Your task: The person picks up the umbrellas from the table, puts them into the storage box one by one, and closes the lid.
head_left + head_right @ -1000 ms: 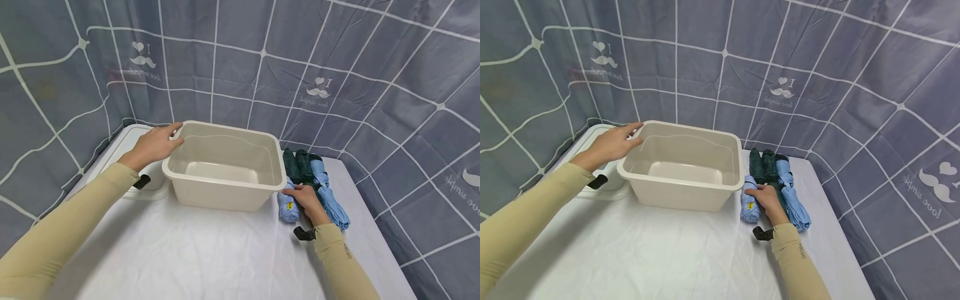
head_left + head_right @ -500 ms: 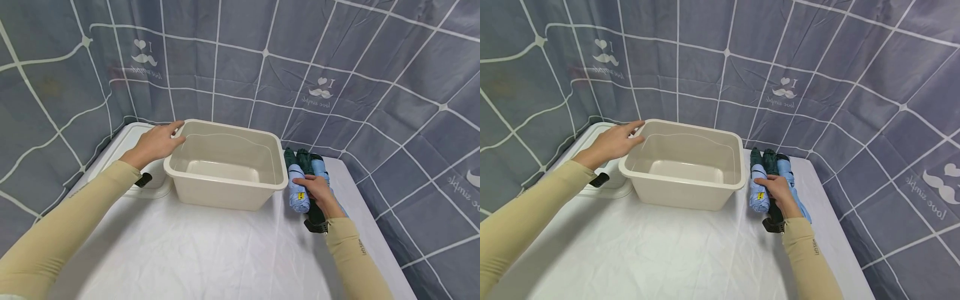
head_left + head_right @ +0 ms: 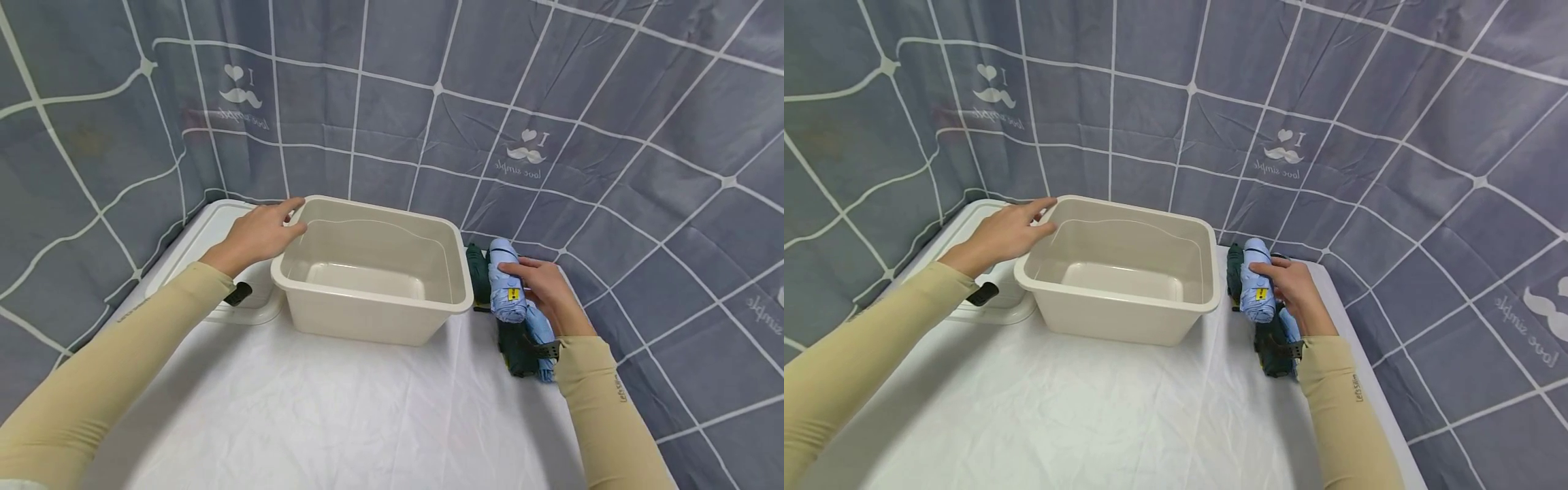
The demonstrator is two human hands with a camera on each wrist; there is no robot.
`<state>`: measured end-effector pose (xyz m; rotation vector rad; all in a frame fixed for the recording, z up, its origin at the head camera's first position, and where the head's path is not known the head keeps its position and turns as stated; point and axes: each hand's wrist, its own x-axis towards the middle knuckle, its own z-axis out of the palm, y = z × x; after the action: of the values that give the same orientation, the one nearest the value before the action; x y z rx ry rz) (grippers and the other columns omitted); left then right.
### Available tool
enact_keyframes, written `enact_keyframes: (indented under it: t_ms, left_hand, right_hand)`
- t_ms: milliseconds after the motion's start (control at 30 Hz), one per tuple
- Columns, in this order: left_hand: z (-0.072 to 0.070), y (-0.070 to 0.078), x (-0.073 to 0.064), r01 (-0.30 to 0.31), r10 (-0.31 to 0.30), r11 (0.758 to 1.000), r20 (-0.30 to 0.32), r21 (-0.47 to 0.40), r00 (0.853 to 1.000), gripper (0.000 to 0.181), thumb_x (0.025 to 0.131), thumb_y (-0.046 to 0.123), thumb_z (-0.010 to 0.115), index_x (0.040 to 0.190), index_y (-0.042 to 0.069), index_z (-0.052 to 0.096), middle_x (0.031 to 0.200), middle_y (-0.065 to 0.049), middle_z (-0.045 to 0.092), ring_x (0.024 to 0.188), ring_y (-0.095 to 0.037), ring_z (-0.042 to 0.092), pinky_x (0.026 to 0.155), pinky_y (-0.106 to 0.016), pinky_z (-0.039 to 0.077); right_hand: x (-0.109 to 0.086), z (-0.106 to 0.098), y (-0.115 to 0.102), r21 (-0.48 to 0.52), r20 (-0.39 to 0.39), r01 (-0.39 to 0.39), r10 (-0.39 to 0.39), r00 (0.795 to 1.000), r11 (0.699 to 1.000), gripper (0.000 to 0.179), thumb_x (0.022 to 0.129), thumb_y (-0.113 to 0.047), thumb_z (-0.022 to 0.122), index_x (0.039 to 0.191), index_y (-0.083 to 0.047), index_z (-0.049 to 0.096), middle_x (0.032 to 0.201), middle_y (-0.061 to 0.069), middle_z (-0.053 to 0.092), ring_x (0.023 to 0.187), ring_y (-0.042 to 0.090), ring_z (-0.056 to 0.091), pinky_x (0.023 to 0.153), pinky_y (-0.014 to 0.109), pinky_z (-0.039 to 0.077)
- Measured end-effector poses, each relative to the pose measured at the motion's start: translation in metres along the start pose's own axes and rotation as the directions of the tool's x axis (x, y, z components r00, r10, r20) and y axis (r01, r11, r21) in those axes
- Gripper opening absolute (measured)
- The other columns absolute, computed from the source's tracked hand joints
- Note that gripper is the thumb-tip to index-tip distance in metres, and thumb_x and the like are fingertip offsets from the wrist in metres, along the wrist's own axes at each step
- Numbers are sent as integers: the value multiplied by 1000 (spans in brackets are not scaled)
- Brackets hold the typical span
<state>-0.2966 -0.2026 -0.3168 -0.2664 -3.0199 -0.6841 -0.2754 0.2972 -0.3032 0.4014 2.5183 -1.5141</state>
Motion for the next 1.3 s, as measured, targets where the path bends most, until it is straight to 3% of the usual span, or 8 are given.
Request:
enact_keyframes:
  t_ms: [200,333,700,900,1300]
  left_hand:
    - [1,-1,0,-6,6,1000,-15,-2,1000,63,100,45,42,159,24,32,136,-17,61,125,-43,56,86,-65,47]
    - [1,-2,0,-8,8,1000,-18,-1,1000,63,100,44,42,159,24,32,135,-17,61,125,-43,56,86,-65,47]
    - [0,-2,-1,-7,7,1000,-14,-2,1000,63,100,44,41,159,24,31,136,-18,61,125,-43,56,85,-65,47]
    - [1,-3,0,-10,10,1000,-11,1,1000,63,100,45,41,159,24,31,135,-18,61,125,-43,56,84,-64,47]
    - [-1,0,0,-2,2,1000,-2,9,1000,64,100,45,41,160,24,30,135,-18,62,125,-42,57,83,-64,48]
  right_hand:
    - [-3,-8,-22,49,3,15,-15,1000,999,90,89,-42,75,157,-3,31,102,-6,61,73,1,65,70,20,56]
    - [-6,-10,-38,85,16,42,-43,999,996,92,90,-39,74,159,-1,25,87,-14,62,72,0,65,69,19,56]
    - [-12,-12,-82,129,15,73,-76,997,989,87,90,-37,75,157,-3,32,74,-13,66,63,2,66,62,19,55]
    - [-12,-8,-102,58,-3,90,-90,996,994,71,88,-44,75,144,-6,50,74,-12,65,64,2,61,62,18,53]
    - [-8,8,-141,29,62,134,-135,989,991,68,88,-41,76,144,-8,53,77,-11,68,66,3,61,62,17,51]
